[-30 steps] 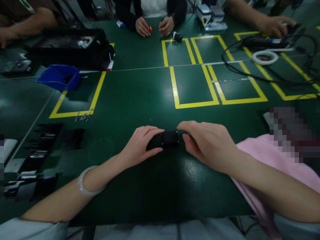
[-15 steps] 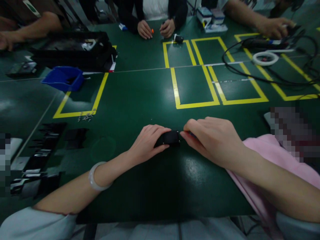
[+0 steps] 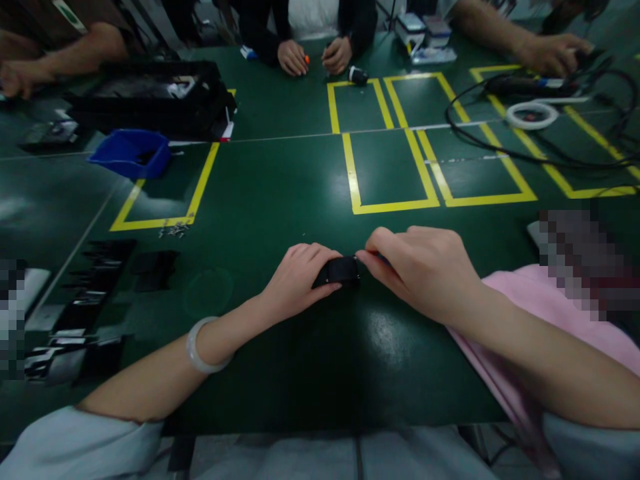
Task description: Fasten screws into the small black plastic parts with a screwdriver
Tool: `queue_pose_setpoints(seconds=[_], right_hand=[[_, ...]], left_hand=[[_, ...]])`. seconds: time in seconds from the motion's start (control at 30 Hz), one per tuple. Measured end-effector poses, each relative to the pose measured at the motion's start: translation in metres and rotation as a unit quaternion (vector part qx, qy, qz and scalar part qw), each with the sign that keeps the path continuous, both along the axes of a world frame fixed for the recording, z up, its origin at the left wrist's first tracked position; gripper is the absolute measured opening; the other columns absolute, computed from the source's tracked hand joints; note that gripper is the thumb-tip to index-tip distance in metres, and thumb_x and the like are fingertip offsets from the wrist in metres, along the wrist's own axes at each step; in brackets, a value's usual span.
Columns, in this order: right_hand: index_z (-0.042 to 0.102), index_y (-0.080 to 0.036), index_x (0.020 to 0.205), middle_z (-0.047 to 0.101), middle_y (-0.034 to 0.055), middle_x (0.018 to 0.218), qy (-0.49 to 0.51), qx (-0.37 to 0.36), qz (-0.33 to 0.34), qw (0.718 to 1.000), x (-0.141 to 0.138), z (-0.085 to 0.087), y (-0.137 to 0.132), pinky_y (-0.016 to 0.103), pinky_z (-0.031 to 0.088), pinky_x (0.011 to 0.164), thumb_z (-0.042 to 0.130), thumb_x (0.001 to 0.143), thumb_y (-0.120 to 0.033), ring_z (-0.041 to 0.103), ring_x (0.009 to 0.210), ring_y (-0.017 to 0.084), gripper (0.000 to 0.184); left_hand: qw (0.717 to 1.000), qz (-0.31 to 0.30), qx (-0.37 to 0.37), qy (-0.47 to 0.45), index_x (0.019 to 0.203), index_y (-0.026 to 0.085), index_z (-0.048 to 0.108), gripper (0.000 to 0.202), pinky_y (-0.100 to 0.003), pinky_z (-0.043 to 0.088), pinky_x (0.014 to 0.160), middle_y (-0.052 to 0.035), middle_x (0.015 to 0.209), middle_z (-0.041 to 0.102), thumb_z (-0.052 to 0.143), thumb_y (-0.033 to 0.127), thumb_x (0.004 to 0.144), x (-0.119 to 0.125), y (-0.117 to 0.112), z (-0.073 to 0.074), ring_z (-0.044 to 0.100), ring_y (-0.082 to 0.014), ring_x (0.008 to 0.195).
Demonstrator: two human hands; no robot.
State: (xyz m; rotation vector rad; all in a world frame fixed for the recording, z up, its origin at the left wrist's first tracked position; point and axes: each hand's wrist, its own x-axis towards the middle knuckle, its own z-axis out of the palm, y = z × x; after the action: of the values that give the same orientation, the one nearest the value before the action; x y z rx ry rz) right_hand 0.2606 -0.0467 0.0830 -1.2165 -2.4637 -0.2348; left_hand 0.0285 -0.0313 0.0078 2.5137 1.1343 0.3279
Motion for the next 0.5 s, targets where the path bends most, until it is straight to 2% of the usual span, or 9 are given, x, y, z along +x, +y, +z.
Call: queue_pose_setpoints(seconds=[0.23, 0.33, 0.5], right_hand=[[0.061, -0.02, 0.086, 0.062, -0.0018, 0.059, 0.03, 0.013, 0.013, 0.999, -0.002, -0.005, -0.003, 0.026, 0.03, 0.056, 0.041, 0.096, -0.019, 0.055, 0.053, 0.012, 0.023], [0.062, -0.019, 0.089, 0.062, -0.0015, 0.059, 0.033, 0.0, 0.011, 0.999, -0.002, -0.005, -0.001, 0.026, 0.03, 0.055, 0.041, 0.098, -0.023, 0.056, 0.053, 0.013, 0.023], [0.062, -0.019, 0.099, 0.065, -0.0006, 0.064, 0.025, -0.055, -0.042, 0.997, -0.001, -0.003, 0.016, 0.025, 0.025, 0.054, 0.045, 0.101, -0.035, 0.058, 0.054, 0.014, 0.024]], left_hand=[[1.0, 0.007, 0.004, -0.001, 0.123, 0.021, 0.054, 0.036, -0.044, 0.041, 0.1, -0.0074, 0.12, 0.064, 0.064, 0.041, 0.095, 0.002, -0.001, -0.001, 0.058, -0.026, 0.11], [1.0, 0.011, 0.009, -0.004, 0.122, 0.02, 0.054, 0.035, -0.042, 0.041, 0.099, -0.0075, 0.118, 0.064, 0.063, 0.041, 0.096, 0.002, 0.0, -0.002, 0.058, -0.0255, 0.109], [1.0, 0.009, 0.018, -0.007, 0.12, 0.018, 0.054, 0.035, -0.042, 0.041, 0.098, -0.0089, 0.117, 0.064, 0.061, 0.043, 0.097, 0.002, 0.005, -0.002, 0.058, -0.0268, 0.11]])
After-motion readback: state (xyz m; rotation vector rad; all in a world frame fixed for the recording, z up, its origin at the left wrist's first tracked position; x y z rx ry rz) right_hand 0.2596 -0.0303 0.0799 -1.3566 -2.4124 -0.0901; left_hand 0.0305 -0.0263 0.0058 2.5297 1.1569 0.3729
